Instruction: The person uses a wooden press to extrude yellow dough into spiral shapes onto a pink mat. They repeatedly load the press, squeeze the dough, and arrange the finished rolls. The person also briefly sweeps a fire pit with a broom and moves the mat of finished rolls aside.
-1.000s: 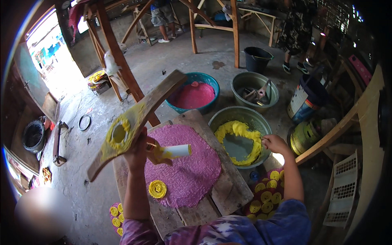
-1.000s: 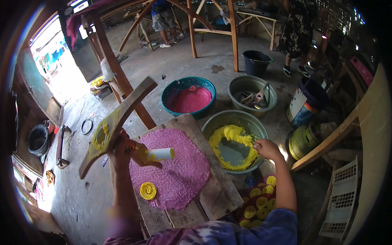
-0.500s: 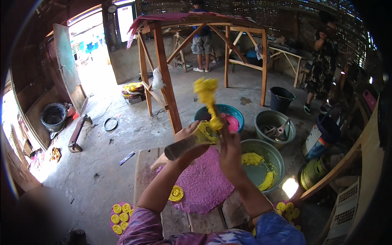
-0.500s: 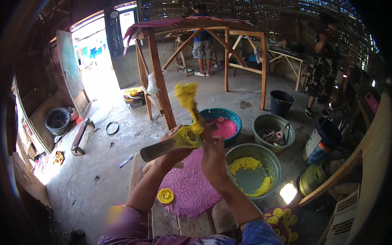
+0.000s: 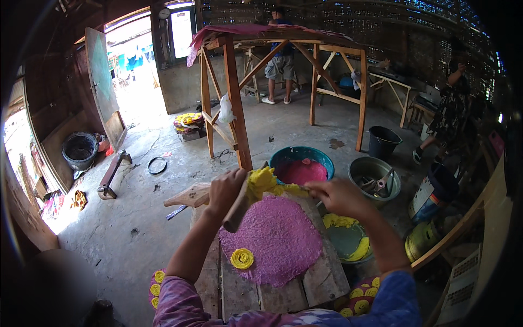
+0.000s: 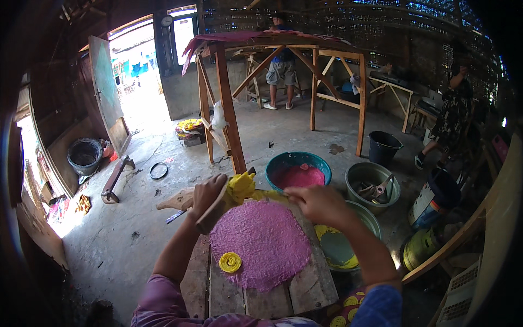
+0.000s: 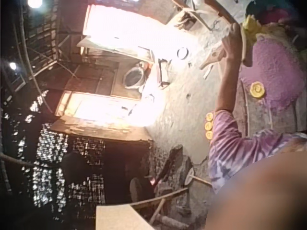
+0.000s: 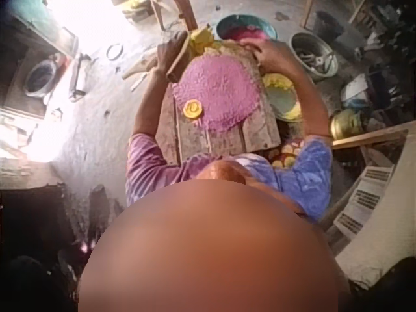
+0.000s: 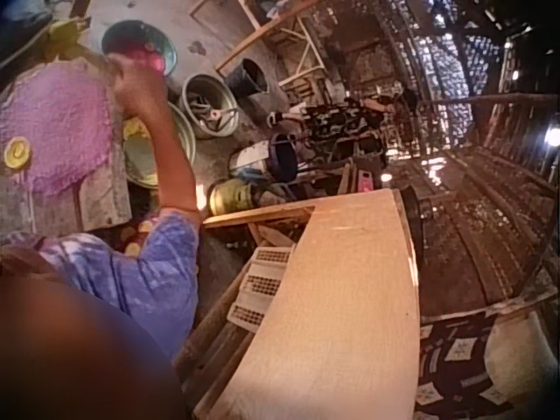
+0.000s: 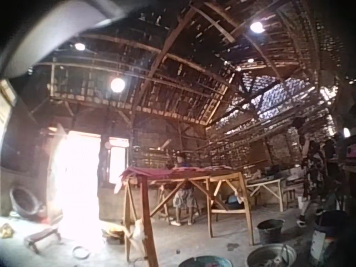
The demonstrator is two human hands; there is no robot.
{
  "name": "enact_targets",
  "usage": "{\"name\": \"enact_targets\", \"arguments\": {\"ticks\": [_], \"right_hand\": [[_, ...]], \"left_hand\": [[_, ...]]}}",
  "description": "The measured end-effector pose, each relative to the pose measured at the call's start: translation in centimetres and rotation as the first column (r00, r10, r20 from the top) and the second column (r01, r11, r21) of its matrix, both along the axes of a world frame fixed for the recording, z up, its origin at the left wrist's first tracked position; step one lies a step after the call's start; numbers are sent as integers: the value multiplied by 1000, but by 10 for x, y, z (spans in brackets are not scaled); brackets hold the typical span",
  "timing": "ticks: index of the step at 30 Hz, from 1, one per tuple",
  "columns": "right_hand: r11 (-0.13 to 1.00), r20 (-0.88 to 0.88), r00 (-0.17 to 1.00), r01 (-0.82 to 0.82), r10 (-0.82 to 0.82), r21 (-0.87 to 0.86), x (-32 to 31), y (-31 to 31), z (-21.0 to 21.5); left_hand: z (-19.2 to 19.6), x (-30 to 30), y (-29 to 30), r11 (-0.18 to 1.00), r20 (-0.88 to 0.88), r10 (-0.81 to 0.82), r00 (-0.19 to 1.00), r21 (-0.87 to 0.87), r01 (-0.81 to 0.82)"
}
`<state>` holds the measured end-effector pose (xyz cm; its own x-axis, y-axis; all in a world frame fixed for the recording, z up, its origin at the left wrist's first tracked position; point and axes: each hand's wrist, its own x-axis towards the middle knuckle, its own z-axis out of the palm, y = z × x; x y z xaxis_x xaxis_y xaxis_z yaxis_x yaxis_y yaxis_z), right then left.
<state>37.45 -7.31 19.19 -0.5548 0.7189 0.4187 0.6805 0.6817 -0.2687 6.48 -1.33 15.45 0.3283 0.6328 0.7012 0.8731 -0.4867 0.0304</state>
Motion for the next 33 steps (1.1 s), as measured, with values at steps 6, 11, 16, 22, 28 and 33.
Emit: {"name": "enact_targets", "arguments": {"ticks": [6,11,16,22,28,33], "right_hand": [[804,473,848,-101,-239,586,-52,-35,21],[846,492,828,-41,-269,531,-37,-57,20],[838,430,848,30,-310,545,-18,-62,59],[869,527,823,-89,-211,488,-49,-46,59],[858,532,837,-176,-127,482,-56,-37,8],[892,495,842,-38,-214,451,-32,-65,44]], "left_hand": [[23,22,-27,975,-40,-168,985,-152,161],[-4,-5,-15,973,-12,-67,998,-222,62],[0,-20,-17,982,-29,25,999,-189,-30],[15,3,-29,992,37,-53,998,-115,57],[-15,7,-24,967,-61,-120,991,-235,103],[-33,-34,-18,974,-35,110,993,-198,-114]]}}
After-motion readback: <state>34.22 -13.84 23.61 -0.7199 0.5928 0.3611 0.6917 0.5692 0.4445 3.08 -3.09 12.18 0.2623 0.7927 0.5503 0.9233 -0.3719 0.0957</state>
